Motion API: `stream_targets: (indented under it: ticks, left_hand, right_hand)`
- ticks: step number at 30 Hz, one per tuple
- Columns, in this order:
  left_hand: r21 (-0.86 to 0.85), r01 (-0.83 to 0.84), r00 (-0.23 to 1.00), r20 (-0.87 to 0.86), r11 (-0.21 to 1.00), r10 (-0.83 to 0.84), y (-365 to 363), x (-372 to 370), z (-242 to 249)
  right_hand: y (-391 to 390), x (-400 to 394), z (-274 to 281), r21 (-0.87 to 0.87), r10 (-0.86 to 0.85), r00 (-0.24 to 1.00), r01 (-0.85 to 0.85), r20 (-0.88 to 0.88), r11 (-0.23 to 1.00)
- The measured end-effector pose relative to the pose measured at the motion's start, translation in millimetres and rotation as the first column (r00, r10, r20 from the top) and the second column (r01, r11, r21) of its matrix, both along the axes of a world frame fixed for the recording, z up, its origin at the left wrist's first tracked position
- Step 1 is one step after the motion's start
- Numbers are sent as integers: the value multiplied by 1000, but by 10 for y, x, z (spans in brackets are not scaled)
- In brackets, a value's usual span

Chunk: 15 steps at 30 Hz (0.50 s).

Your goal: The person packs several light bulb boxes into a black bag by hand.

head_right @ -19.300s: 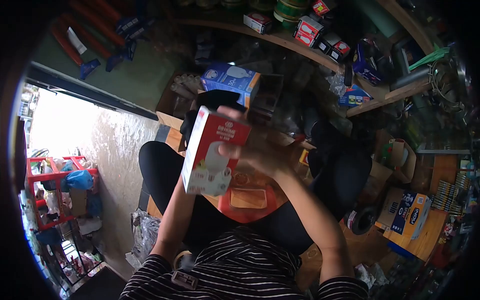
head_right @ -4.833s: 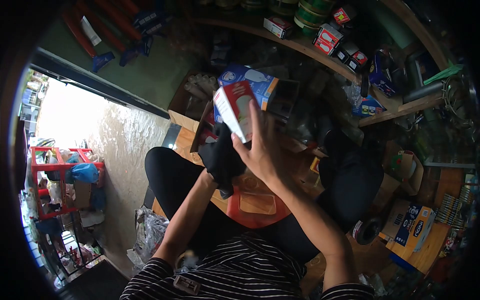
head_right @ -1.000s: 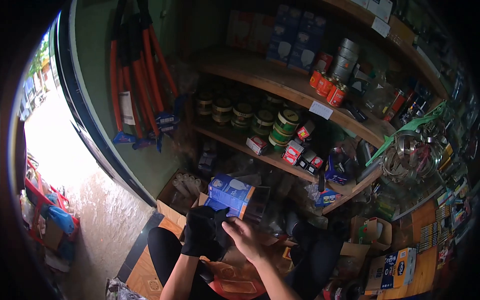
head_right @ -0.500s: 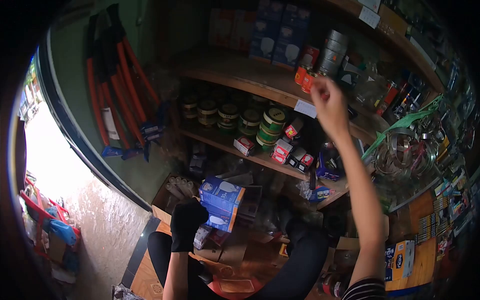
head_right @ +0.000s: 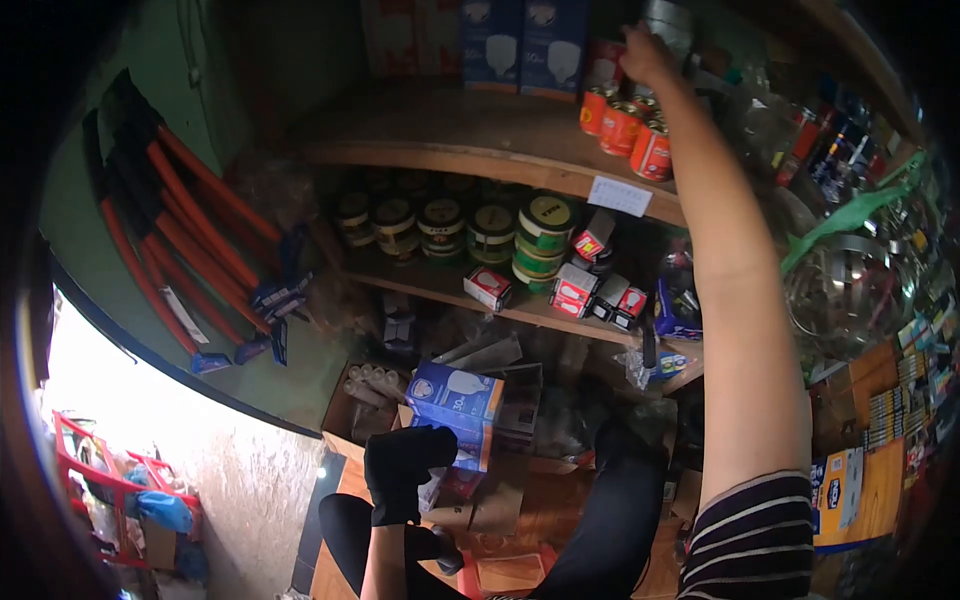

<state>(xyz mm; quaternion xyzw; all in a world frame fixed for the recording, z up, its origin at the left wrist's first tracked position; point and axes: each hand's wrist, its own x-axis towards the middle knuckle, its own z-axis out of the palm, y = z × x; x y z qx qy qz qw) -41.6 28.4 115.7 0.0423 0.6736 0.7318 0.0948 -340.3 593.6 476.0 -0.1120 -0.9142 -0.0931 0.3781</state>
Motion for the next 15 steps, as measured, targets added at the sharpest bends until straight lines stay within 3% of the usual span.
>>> stream_targets:
  ticks: [1, 3, 6, 7, 10, 13, 15]
  left_hand:
    - [-16, -19, 997, 80, 1000, 20, -19, 12, 12]
    - [-108, 18, 999, 40, 994, -14, -79, -6, -78]
    - [-111, 39, 999, 14, 993, -38, -75, -65, -41]
    - [-117, 39, 999, 5, 992, -38, -74, -80, -22]
    - [-188, 35, 998, -40, 982, -43, -78, -113, -10]
    - [-395, 13, 993, -105, 919, -59, -107, -126, -57]
    - [-225, 2, 994, -105, 974, -27, -183, -107, -184]
  right_hand:
    - [64, -116, 38, -1, -35, 996, 36, 79, 999]
    - [38, -167, 85, 70, -123, 978, 112, 170, 991]
    - [-168, -101, 204, -27, -141, 873, 173, 466, 985]
    - [-25, -149, 194, -135, 43, 855, 32, 517, 990]
    - [57, -205, 116, -12, -64, 930, 73, 361, 997]
    - [-306, 58, 104, 42, -150, 937, 144, 316, 989]
    - [-178, -9, 76, 103, -119, 945, 91, 306, 990]
